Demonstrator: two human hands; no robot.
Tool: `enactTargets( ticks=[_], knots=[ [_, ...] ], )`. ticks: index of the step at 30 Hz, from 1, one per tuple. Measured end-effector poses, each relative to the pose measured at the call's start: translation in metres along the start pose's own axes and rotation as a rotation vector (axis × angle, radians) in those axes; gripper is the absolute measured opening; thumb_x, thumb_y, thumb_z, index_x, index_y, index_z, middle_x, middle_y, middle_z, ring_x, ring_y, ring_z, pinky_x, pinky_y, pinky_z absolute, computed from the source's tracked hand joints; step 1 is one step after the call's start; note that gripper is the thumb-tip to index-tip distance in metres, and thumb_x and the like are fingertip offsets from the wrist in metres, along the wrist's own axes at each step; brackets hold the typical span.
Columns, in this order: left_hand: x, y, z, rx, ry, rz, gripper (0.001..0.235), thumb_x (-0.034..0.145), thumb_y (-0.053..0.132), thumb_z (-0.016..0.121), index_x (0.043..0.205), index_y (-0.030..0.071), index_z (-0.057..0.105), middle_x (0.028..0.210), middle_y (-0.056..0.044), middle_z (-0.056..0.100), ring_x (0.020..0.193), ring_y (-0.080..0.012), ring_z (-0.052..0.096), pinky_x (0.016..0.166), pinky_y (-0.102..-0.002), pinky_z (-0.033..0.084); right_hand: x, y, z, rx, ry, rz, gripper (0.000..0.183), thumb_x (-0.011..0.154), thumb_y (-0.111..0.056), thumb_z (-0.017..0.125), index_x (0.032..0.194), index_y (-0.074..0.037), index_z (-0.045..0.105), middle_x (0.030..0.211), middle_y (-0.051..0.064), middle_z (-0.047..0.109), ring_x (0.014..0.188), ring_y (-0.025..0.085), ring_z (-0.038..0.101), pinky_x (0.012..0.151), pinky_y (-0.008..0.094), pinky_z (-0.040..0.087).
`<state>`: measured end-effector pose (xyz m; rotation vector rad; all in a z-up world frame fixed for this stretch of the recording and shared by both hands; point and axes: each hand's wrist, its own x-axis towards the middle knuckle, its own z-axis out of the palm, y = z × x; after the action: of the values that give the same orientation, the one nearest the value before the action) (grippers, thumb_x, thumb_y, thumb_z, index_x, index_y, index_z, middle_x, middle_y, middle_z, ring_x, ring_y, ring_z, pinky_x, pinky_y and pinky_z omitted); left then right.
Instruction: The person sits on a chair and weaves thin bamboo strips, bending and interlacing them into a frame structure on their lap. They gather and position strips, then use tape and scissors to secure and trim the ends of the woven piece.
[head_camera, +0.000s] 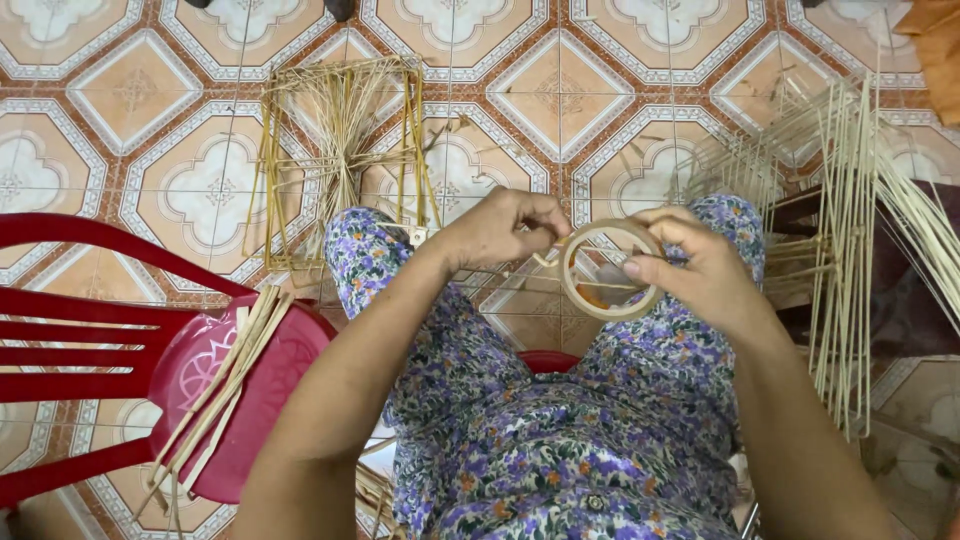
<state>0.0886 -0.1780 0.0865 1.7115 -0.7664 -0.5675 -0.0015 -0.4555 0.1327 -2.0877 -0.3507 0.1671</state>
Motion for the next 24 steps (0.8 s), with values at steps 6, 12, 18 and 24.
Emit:
enactTargets(
  ticks=[6,12,18,24],
  knots=[
    [0.013,-0.01,-0.001,-0.076,-0.052,-0.067,0.011,0.095,0.016,0.074,0.096,0.006,0.076,0.086,-0.001,0.076,0.082,-0.0067,0.066,0.079,-0.026,0.056,-0.012,0.001,-0.008,0.359,-0.233,0.147,0.021,0.097,-0.015,0.058,0.112,-0.001,0.064,0.084,0.005,0.071,0.075,0.014,0.069,0.068,0.032,0.061],
    [0.008,-0.009,-0.003,-0.099,-0.074,-0.084,0.011,0.091,0.016,0.075,0.098,0.007,0.077,0.088,0.0,0.077,0.083,-0.0073,0.068,0.08,-0.026,0.057,-0.022,0.0,-0.026,0.406,-0.267,0.101,0.034,0.108,-0.027,0.045,0.108,0.002,0.063,0.074,0.004,0.063,0.067,0.013,0.063,0.064,0.028,0.056],
    [0.01,-0.008,-0.001,-0.089,-0.085,-0.142,0.008,0.091,0.012,0.075,0.098,0.007,0.075,0.089,-0.001,0.078,0.083,-0.0091,0.071,0.079,-0.027,0.059,-0.062,0.02,-0.081,-0.057,-0.25,0.307,0.031,0.104,-0.026,0.046,0.112,-0.008,0.071,0.066,0.003,0.061,0.055,0.013,0.06,0.053,0.029,0.056],
    [0.012,0.001,0.004,-0.014,-0.073,-0.175,0.011,0.09,0.012,0.072,0.1,0.01,0.075,0.089,-0.001,0.077,0.081,-0.0091,0.07,0.078,-0.027,0.059,-0.093,0.025,-0.121,-0.295,0.136,0.543,0.025,0.092,-0.021,0.071,0.111,-0.007,0.078,0.086,0.005,0.079,0.075,0.012,0.069,0.068,0.028,0.055]
  ],
)
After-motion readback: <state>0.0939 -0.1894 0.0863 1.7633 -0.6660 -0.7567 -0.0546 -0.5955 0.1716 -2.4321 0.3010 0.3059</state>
